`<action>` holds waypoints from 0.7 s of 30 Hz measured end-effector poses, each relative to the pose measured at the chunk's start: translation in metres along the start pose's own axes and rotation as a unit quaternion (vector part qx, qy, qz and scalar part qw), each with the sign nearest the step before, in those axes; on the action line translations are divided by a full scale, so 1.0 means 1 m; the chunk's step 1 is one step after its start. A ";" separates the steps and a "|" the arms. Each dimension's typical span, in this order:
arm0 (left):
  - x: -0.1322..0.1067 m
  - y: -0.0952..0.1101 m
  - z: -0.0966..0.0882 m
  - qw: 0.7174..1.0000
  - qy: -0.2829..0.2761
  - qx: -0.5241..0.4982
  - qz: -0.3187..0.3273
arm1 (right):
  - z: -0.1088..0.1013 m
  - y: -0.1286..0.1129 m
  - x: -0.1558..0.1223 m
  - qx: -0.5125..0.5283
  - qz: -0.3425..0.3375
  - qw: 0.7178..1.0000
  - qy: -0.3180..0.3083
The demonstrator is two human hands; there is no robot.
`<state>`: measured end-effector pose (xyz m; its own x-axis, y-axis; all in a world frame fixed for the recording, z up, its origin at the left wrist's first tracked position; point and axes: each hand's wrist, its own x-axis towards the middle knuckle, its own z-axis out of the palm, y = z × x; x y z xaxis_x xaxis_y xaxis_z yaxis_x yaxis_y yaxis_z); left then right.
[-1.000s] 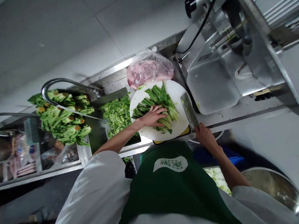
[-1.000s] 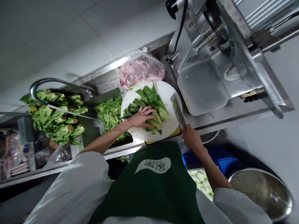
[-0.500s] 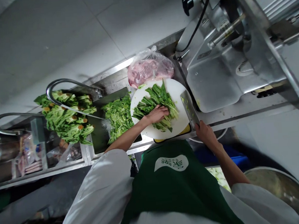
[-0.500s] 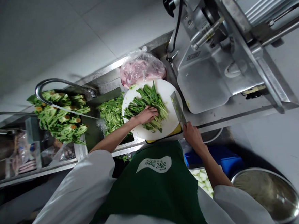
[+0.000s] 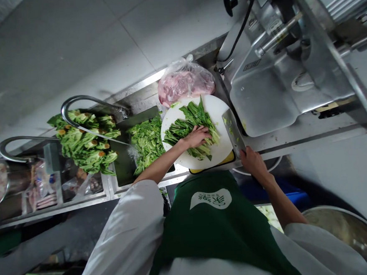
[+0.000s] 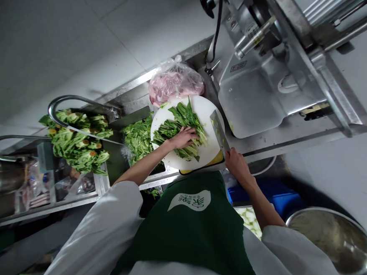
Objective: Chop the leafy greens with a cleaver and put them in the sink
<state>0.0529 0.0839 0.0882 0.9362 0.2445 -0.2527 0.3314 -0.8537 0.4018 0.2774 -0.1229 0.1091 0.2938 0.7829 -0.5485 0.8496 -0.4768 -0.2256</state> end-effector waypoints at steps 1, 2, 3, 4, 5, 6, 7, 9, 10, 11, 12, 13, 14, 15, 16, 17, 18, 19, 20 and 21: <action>-0.003 0.000 0.000 1.000 0.012 -0.003 -0.007 | 0.000 0.000 0.000 0.003 0.001 1.000 0.000; -0.007 0.001 -0.001 1.000 0.026 -0.006 -0.014 | -0.001 0.000 -0.001 0.006 0.004 1.000 0.002; -0.011 0.001 -0.002 0.999 0.039 -0.008 -0.023 | -0.001 -0.001 -0.001 0.009 0.006 1.000 0.002; -0.016 0.002 -0.003 0.998 0.047 -0.008 -0.034 | -0.001 -0.001 -0.002 0.013 0.008 1.000 0.002; -0.019 0.003 -0.004 0.998 0.048 -0.005 -0.044 | -0.001 -0.001 -0.002 0.017 0.011 1.000 0.001; -0.022 0.003 -0.006 0.998 0.041 0.002 -0.051 | -0.002 -0.001 -0.002 0.020 0.013 1.000 0.000; -0.023 0.004 -0.007 0.998 0.027 0.013 -0.054 | -0.002 -0.001 -0.001 0.022 0.014 1.000 -0.002; -0.021 0.005 -0.007 0.998 -0.001 0.032 -0.052 | -0.003 -0.001 0.000 0.022 0.016 1.000 -0.004; -0.018 0.006 -0.007 0.998 -0.009 0.037 -0.052 | -0.003 -0.001 0.000 0.020 0.017 1.000 -0.003; -0.014 0.006 -0.007 0.998 -0.010 0.038 -0.053 | -0.003 0.000 0.000 0.019 0.017 1.000 -0.003; -0.009 0.006 -0.007 0.998 -0.005 0.036 -0.053 | -0.003 0.001 -0.001 0.018 0.016 1.000 -0.003; -0.003 0.006 -0.007 0.998 0.003 0.032 -0.047 | -0.004 0.002 -0.002 0.017 0.015 1.000 -0.003; 0.003 0.005 -0.008 0.999 0.013 0.026 -0.037 | -0.004 0.003 -0.003 0.016 0.014 1.000 -0.004; 0.009 0.003 -0.010 0.999 0.023 0.019 -0.022 | -0.003 0.005 -0.005 0.016 0.013 1.000 -0.004; 0.015 0.001 -0.013 0.999 0.029 0.013 -0.005 | -0.003 0.006 -0.007 0.015 0.012 1.000 -0.002; 0.021 -0.003 -0.017 1.000 0.026 0.008 0.009 | -0.003 0.007 -0.010 0.015 0.010 1.000 -0.001; 0.025 -0.008 -0.020 1.000 0.012 0.005 0.020 | -0.002 0.008 -0.012 0.014 0.011 1.000 0.001; 0.028 -0.013 -0.024 1.000 -0.011 0.004 0.027 | -0.001 0.009 -0.013 0.015 0.011 1.000 0.001; 0.028 -0.019 -0.027 0.999 -0.040 0.005 0.029 | 0.000 0.010 -0.014 0.015 0.012 1.000 0.002; 0.025 -0.025 -0.030 0.997 -0.071 0.009 0.030 | 0.001 0.010 -0.015 0.014 0.012 1.000 0.002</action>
<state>0.0716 0.1247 0.0983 0.9278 0.1273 -0.3508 0.2728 -0.8727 0.4049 0.2812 -0.1398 0.1146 0.3165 0.7722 -0.5510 0.8291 -0.5073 -0.2348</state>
